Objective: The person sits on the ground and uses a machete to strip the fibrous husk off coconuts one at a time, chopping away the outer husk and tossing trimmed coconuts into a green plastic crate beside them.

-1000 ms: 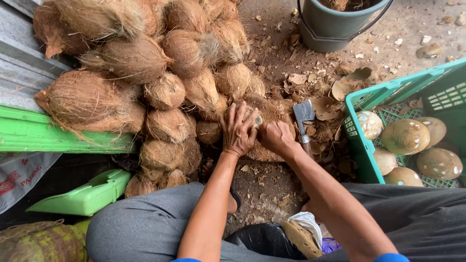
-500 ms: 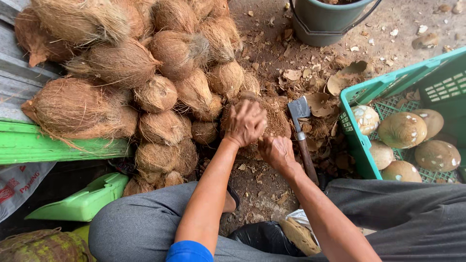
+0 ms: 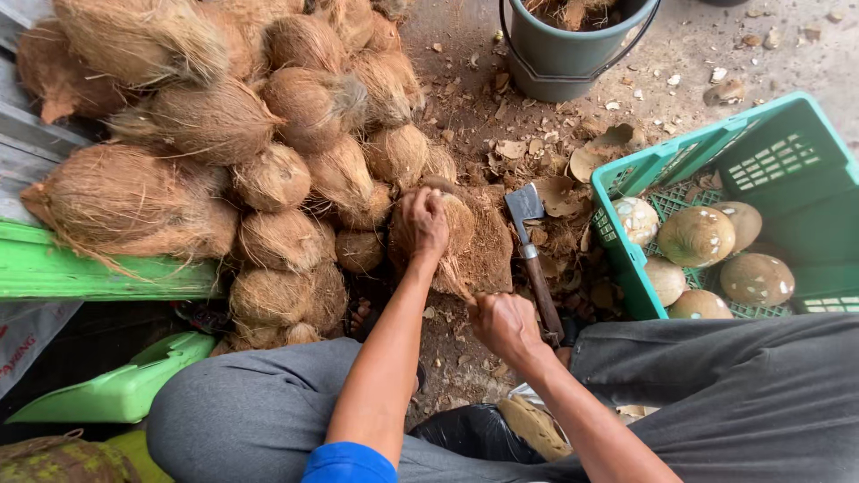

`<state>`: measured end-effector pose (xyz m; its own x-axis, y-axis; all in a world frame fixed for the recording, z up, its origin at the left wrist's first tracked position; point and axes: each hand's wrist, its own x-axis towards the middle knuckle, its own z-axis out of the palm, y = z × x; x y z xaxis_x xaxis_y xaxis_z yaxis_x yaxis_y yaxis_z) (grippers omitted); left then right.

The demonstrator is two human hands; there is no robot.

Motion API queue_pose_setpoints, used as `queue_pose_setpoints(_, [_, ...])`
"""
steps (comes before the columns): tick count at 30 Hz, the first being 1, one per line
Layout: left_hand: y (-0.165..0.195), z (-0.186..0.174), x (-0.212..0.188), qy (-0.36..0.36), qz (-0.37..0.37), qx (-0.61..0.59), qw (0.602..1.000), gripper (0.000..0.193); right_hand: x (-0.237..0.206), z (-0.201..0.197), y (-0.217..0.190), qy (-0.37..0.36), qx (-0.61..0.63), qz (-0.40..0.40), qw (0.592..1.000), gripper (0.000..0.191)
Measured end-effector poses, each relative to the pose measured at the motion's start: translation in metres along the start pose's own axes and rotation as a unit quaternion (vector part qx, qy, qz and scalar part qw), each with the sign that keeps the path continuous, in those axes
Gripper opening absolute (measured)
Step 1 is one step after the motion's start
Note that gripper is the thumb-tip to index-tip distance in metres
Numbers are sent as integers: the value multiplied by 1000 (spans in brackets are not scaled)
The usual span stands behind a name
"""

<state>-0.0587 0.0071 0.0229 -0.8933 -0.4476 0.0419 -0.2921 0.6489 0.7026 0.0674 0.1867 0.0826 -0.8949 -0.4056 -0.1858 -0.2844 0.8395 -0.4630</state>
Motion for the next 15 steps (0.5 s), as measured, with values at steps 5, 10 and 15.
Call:
queue_pose_setpoints(5, [-5,3,-12,45,343,146,927,86,-5,-12,14,132,1,-28,991,24])
queue_pose_setpoints(10, [-9,7,-2,-76,118,83,987,80,-12,-13,5,46,-19,8,999,23])
queue_pose_setpoints(15, [-16,6,-2,-57,4,20,998,64,-30,-17,0,43,2,-5,999,17])
